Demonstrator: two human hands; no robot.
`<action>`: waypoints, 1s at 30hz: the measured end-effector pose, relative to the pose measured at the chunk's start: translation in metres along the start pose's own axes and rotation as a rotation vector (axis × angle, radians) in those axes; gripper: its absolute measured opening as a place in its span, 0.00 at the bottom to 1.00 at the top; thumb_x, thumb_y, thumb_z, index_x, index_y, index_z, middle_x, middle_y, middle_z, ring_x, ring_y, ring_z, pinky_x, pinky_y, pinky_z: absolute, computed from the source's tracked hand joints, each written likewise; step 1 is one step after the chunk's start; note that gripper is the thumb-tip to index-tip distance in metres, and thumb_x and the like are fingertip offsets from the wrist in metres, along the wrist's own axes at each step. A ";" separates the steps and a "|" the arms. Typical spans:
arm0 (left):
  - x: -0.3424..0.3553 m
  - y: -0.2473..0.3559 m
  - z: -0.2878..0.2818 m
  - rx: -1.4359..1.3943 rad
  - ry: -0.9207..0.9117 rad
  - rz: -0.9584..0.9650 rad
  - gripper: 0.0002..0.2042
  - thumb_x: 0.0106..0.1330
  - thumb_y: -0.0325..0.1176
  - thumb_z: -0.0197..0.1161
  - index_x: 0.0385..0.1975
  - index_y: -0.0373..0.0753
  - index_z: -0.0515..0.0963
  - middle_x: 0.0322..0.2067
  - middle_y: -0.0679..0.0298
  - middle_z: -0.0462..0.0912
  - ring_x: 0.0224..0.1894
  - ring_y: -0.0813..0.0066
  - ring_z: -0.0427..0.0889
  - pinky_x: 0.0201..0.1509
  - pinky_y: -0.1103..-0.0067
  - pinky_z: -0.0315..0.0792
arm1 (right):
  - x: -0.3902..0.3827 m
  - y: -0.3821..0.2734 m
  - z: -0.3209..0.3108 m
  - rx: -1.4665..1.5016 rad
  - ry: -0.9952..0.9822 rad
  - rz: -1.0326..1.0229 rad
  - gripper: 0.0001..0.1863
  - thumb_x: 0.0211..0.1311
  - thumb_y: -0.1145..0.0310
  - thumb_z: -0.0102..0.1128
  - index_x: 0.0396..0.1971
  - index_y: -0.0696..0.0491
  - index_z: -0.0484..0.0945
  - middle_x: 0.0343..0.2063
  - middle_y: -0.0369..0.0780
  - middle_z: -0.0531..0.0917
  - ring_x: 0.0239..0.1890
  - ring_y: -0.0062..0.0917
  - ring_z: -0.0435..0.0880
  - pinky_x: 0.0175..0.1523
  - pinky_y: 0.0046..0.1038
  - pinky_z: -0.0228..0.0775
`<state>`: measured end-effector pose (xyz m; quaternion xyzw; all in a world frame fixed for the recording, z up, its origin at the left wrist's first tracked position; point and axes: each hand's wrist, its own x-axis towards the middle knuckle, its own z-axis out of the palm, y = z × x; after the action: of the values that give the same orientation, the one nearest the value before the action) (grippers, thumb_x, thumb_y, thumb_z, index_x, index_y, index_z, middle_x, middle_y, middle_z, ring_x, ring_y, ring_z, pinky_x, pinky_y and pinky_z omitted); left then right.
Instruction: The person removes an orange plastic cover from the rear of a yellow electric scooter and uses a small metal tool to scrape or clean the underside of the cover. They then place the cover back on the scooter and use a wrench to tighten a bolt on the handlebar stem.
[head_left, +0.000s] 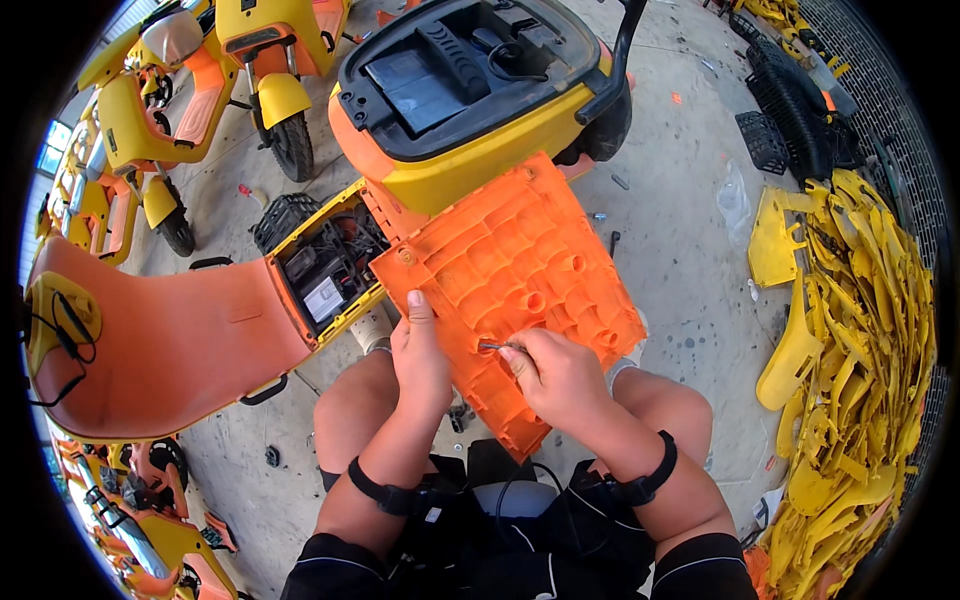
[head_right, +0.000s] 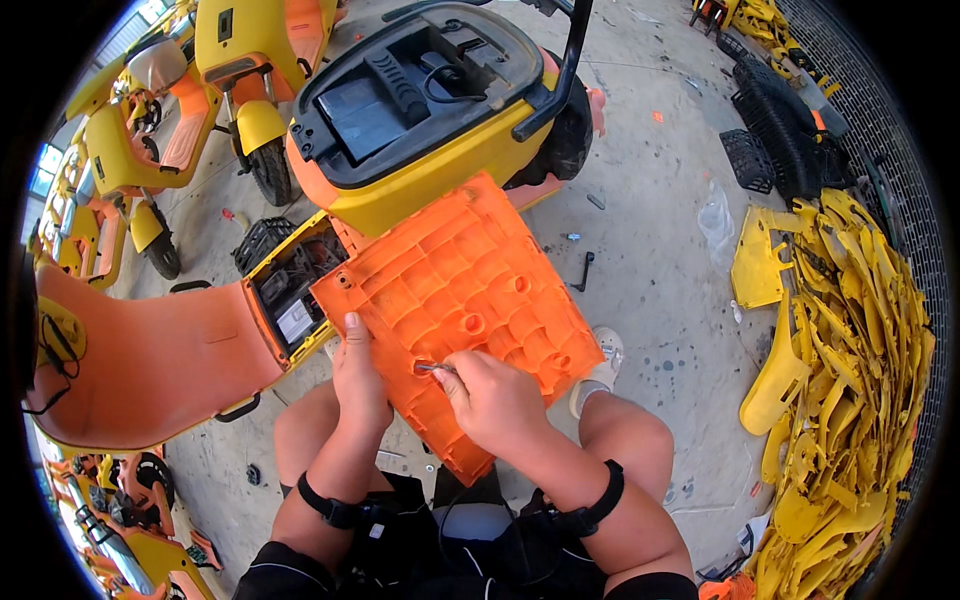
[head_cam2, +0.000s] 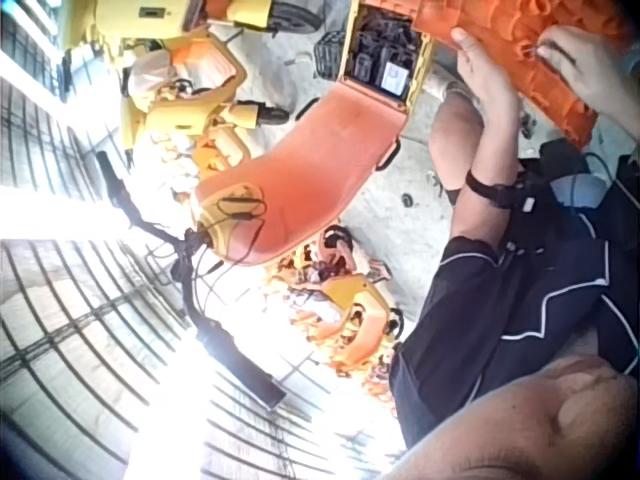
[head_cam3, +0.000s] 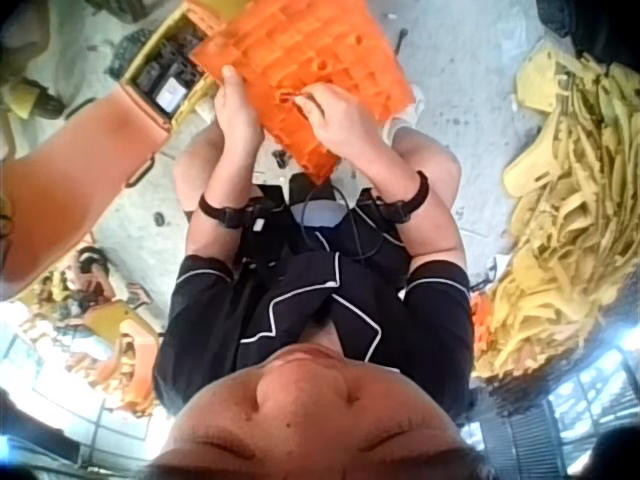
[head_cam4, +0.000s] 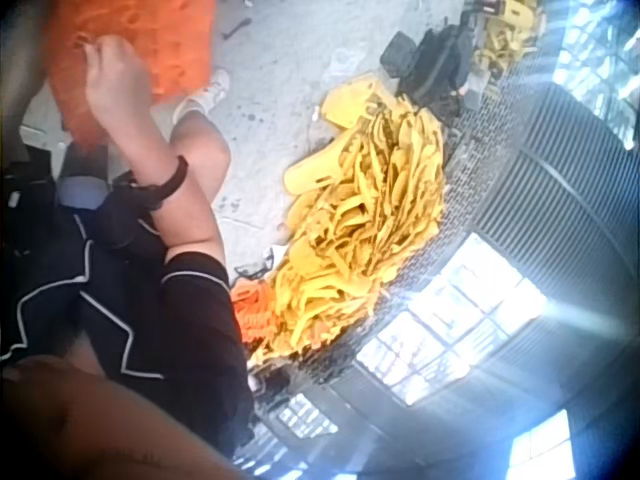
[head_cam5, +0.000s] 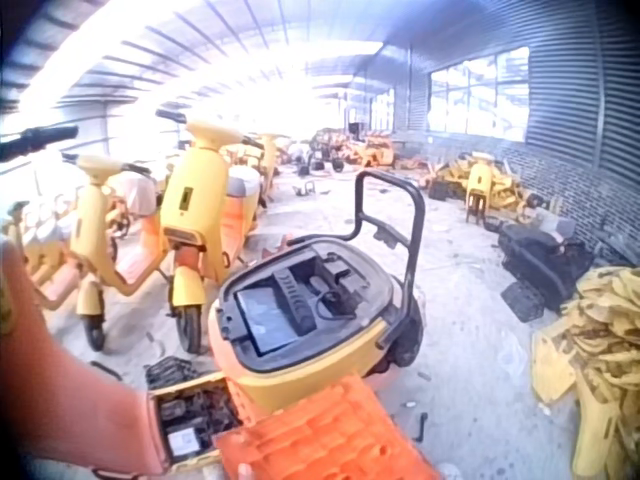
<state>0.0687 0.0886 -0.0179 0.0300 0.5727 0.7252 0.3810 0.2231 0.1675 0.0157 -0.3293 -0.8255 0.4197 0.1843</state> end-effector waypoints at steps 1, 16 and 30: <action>0.000 0.002 0.001 -0.032 -0.010 -0.002 0.27 0.77 0.52 0.52 0.58 0.31 0.71 0.55 0.55 0.79 0.55 0.67 0.80 0.59 0.73 0.74 | 0.000 0.000 -0.001 0.008 -0.001 -0.003 0.08 0.65 0.68 0.66 0.36 0.57 0.81 0.27 0.43 0.84 0.27 0.35 0.84 0.32 0.31 0.74; 0.004 0.012 0.010 -0.126 0.034 -0.079 0.29 0.75 0.53 0.54 0.63 0.33 0.66 0.58 0.55 0.76 0.57 0.63 0.79 0.61 0.66 0.74 | 0.007 0.002 -0.006 0.112 0.066 -0.083 0.06 0.61 0.70 0.67 0.36 0.54 0.81 0.28 0.39 0.82 0.28 0.32 0.83 0.31 0.30 0.73; 0.003 0.011 0.007 -0.172 -0.014 -0.111 0.29 0.75 0.53 0.54 0.65 0.35 0.64 0.60 0.56 0.75 0.58 0.62 0.78 0.61 0.65 0.74 | 0.006 0.004 -0.013 0.085 -0.034 -0.008 0.07 0.65 0.71 0.64 0.40 0.57 0.83 0.31 0.42 0.83 0.31 0.32 0.84 0.37 0.28 0.74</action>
<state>0.0638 0.0953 -0.0072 -0.0294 0.5064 0.7493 0.4257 0.2280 0.1810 0.0198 -0.3106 -0.8112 0.4592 0.1858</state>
